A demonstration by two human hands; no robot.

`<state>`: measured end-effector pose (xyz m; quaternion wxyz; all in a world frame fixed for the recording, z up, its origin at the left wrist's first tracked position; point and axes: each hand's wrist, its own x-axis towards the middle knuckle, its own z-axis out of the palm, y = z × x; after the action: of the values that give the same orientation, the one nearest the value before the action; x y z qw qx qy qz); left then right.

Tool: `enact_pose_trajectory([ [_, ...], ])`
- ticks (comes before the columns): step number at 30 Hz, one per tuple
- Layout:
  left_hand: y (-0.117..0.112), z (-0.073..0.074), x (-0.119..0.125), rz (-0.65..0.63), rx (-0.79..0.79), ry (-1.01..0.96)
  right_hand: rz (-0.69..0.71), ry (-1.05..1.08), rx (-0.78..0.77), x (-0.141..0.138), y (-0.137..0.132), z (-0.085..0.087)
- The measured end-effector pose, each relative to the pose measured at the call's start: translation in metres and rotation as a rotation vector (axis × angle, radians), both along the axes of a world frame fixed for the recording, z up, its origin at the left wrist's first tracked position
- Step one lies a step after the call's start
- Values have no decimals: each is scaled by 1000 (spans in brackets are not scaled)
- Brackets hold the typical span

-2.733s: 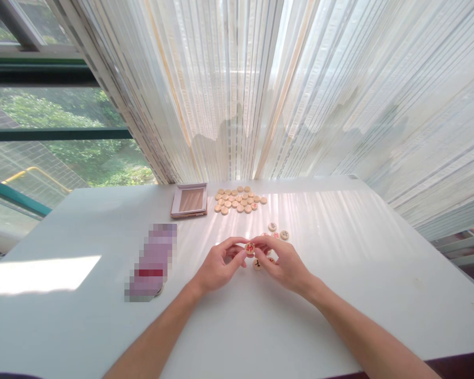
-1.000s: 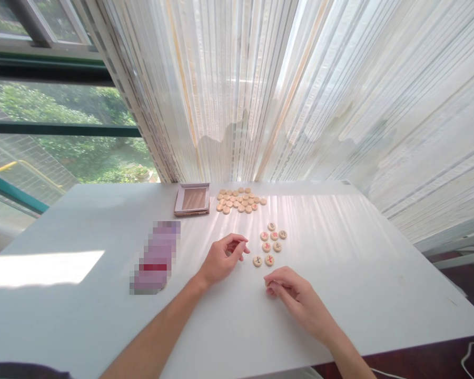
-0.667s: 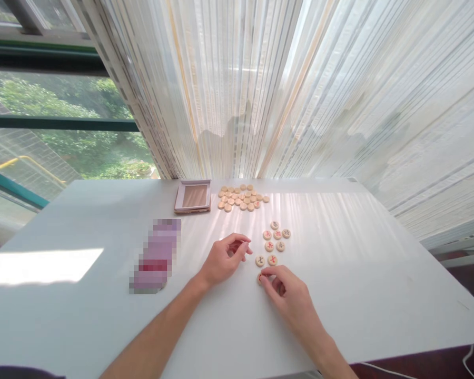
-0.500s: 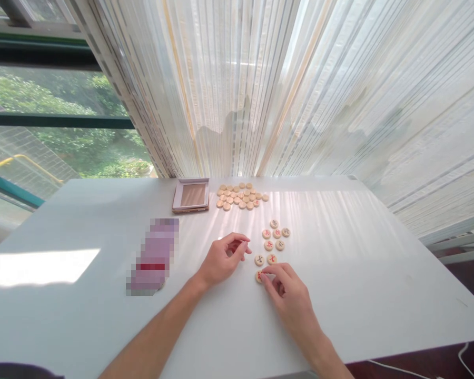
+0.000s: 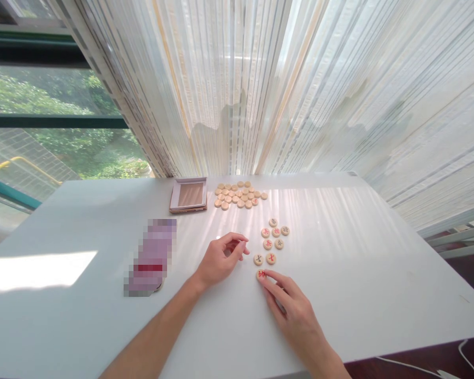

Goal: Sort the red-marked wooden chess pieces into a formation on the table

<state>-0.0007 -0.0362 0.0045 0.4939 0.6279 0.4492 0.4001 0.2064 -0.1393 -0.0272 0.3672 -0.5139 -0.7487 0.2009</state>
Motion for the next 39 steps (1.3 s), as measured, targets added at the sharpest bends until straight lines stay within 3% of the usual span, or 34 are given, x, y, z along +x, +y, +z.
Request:
enact_pose_trajectory([
  [34,-1,0,0,3,-10,8,-44,43,-44,-5,-2,8],
  [39,0,1,1,43,10,-15,-103,91,-28,2,3,25],
])
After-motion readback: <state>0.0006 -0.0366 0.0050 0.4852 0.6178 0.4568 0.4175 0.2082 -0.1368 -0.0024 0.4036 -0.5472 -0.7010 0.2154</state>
